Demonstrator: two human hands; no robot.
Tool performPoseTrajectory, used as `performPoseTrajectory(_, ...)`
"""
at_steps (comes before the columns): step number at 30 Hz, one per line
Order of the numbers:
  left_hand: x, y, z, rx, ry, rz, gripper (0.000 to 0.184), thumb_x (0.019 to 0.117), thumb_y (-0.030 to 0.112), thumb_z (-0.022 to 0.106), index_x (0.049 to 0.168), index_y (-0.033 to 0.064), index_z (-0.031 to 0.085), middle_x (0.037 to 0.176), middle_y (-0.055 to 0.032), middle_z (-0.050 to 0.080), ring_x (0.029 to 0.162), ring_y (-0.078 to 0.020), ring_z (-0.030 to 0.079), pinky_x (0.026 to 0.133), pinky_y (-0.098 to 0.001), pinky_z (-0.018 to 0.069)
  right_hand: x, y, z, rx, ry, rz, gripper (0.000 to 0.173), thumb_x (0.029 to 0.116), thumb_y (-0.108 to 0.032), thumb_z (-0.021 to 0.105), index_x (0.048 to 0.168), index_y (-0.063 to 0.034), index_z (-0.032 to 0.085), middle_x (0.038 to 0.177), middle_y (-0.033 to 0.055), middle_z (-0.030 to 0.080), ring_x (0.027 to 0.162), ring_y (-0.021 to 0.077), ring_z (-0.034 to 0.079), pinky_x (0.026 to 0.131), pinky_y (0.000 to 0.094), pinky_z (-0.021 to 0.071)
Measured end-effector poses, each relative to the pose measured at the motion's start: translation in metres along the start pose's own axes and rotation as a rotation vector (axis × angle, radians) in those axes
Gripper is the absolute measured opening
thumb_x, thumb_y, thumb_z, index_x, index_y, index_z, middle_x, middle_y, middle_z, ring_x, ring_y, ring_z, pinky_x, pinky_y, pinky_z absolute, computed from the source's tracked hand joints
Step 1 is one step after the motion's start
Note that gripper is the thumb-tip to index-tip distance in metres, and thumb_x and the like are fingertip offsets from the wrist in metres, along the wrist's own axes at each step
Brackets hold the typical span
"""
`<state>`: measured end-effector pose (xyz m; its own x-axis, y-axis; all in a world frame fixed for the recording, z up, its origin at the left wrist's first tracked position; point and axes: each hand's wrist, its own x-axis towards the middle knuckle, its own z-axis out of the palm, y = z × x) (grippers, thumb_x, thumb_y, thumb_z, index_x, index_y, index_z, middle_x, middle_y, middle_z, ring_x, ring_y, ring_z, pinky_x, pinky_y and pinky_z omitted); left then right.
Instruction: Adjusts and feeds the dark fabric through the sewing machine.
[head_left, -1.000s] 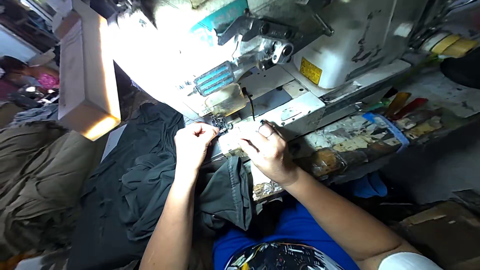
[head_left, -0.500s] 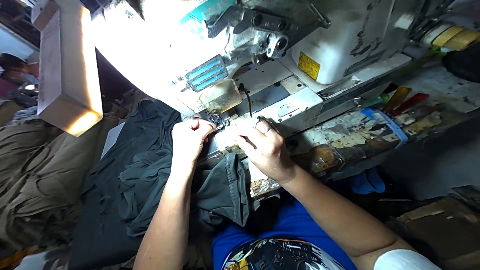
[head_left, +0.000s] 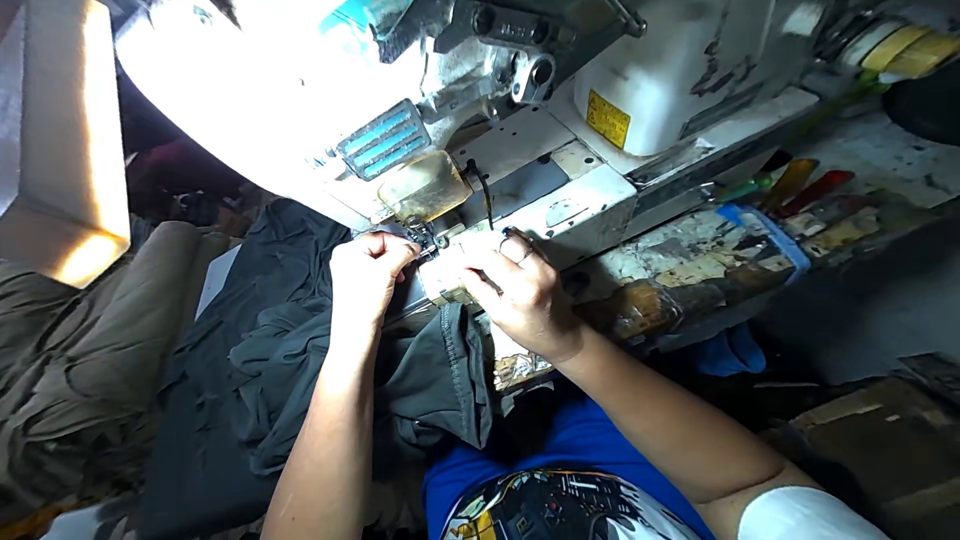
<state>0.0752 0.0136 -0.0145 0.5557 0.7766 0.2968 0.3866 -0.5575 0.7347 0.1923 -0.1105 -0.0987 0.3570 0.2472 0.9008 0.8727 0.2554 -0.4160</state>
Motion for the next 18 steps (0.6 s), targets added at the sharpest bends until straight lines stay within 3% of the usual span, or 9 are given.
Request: performPoseTrajectory(18,-0.0027,-0.0032,0.0026,-0.014,0.046,0.038,0.008,0.0860,0.006,0.071,0.079,0.0105,0.073,0.064,0.0094,0.063,0.054,0.0042,0.053,0.053,-0.0142,0.0444,-0.0011,-0.0006,0.0013,0.011,0.018,0.006,0.008,0.0870,-0.009,0.074,0.092,-0.0035,0.077,0.085,0.0105,0.068,0.087,0.0205,0.067,0.088,0.0285,0.0544)
